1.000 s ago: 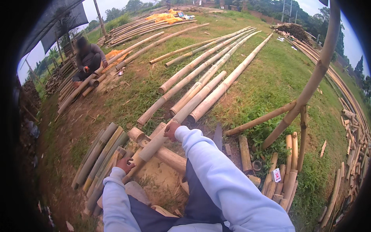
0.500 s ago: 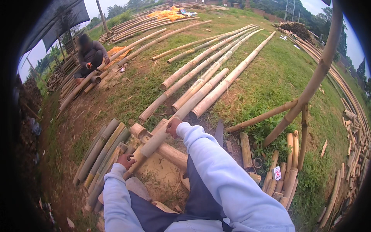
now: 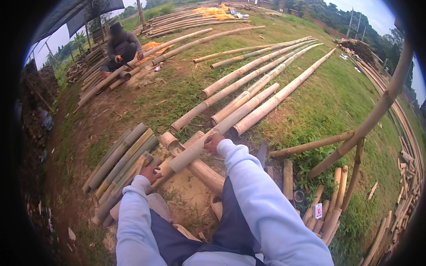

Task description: The person sits on the ground and uses a hand saw to cut bamboo poles into shorter sections. They hold the bamboo with one hand and saw with the other, then place the cut pieces aside.

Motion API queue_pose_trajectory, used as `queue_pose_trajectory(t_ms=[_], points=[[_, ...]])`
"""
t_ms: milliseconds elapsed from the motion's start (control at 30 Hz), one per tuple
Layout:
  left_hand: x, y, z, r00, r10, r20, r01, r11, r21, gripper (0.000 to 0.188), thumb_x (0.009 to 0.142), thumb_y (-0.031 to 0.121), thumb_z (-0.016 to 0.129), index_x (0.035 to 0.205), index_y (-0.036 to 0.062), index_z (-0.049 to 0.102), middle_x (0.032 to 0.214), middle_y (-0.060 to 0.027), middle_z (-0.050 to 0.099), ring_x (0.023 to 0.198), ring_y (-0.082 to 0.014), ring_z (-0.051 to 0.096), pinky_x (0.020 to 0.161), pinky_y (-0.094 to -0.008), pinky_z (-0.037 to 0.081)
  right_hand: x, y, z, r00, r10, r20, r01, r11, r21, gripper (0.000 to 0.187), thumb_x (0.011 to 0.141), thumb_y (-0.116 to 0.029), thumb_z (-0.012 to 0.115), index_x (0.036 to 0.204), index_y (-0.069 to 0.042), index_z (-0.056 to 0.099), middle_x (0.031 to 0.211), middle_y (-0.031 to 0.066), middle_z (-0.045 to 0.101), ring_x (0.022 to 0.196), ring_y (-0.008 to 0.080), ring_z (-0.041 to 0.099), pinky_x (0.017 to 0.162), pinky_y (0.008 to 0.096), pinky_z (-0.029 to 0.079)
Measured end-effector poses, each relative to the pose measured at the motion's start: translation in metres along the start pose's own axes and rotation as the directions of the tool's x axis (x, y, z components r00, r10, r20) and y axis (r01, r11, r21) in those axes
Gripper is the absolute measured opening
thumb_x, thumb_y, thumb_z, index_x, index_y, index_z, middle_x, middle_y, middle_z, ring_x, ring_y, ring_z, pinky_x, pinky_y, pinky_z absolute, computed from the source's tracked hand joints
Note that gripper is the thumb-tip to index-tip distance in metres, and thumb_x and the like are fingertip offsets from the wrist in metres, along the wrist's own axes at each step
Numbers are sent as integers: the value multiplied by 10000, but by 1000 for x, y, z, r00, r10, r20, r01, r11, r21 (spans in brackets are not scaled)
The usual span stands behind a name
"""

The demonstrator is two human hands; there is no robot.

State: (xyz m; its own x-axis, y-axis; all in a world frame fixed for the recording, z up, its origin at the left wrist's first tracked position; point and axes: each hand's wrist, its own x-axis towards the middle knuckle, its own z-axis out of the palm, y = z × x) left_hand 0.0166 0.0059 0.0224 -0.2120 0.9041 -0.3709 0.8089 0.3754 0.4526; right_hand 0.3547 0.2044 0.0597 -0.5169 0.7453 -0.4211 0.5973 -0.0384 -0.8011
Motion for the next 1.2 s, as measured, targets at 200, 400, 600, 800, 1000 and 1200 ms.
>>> queue_pose_trajectory(t_ms=[200, 400, 600, 800, 1000, 1200], points=[[-6, 10, -3, 1000, 3, -17, -3, 1000, -15, 537, 879, 361, 777, 1302, 49, 668, 1142, -195, 748, 1045, -326, 724, 929, -404, 554, -3, -4, -2, 999, -3, -36, 1, 997, -80, 396, 932, -256, 739, 1247, -23, 685, 941, 109, 749, 719, 186, 729, 639, 331, 613], [-2, 6, -2, 1000, 18, -7, -18, 1000, -5, 537, 881, 362, 776, 1302, 46, 670, 1135, -205, 744, 1055, -340, 718, 931, -412, 549, -4, -5, -2, 1000, -12, -28, 9, 996, -92, 439, 928, -262, 745, 1284, -17, 665, 969, 154, 756, 719, 211, 741, 643, 349, 626], [-4, 11, -3, 1000, -8, -6, 8, 1000, -23, 515, 882, 358, 774, 1293, 62, 682, 1132, -202, 745, 1055, -346, 715, 933, -413, 545, 1, -1, -1, 1000, -7, -30, 5, 997, -82, 471, 938, -258, 738, 1320, -3, 633, 976, 166, 754, 727, 226, 745, 642, 357, 628], [0, 4, 0, 1000, -10, -5, 10, 1000, 10, 522, 877, 356, 774, 1303, 71, 678, 1132, -195, 748, 1060, -338, 715, 945, -414, 543, 2, 0, -2, 1000, -11, -24, 10, 999, -49, 472, 931, -269, 741, 1317, -18, 637, 940, 145, 757, 718, 217, 742, 649, 358, 622], [5, -10, 4, 996, 76, -47, -75, 997, 25, 536, 882, 310, 779, 1314, 19, 657, 1084, -202, 749, 772, -245, 743, 767, -383, 588, -1, -3, 0, 1000, -9, -12, 8, 996, -85, 474, 952, -280, 721, 1338, -22, 623, 989, 164, 759, 742, 223, 746, 669, 359, 629], [3, -2, 4, 1000, -7, -25, 7, 1000, -18, 527, 859, 363, 774, 1292, 76, 687, 1137, -188, 750, 1064, -341, 716, 956, -409, 546, -2, -1, -3, 1000, -22, -17, 21, 996, -87, 475, 957, -274, 723, 1324, 9, 620, 975, 172, 758, 731, 228, 743, 640, 358, 614]])
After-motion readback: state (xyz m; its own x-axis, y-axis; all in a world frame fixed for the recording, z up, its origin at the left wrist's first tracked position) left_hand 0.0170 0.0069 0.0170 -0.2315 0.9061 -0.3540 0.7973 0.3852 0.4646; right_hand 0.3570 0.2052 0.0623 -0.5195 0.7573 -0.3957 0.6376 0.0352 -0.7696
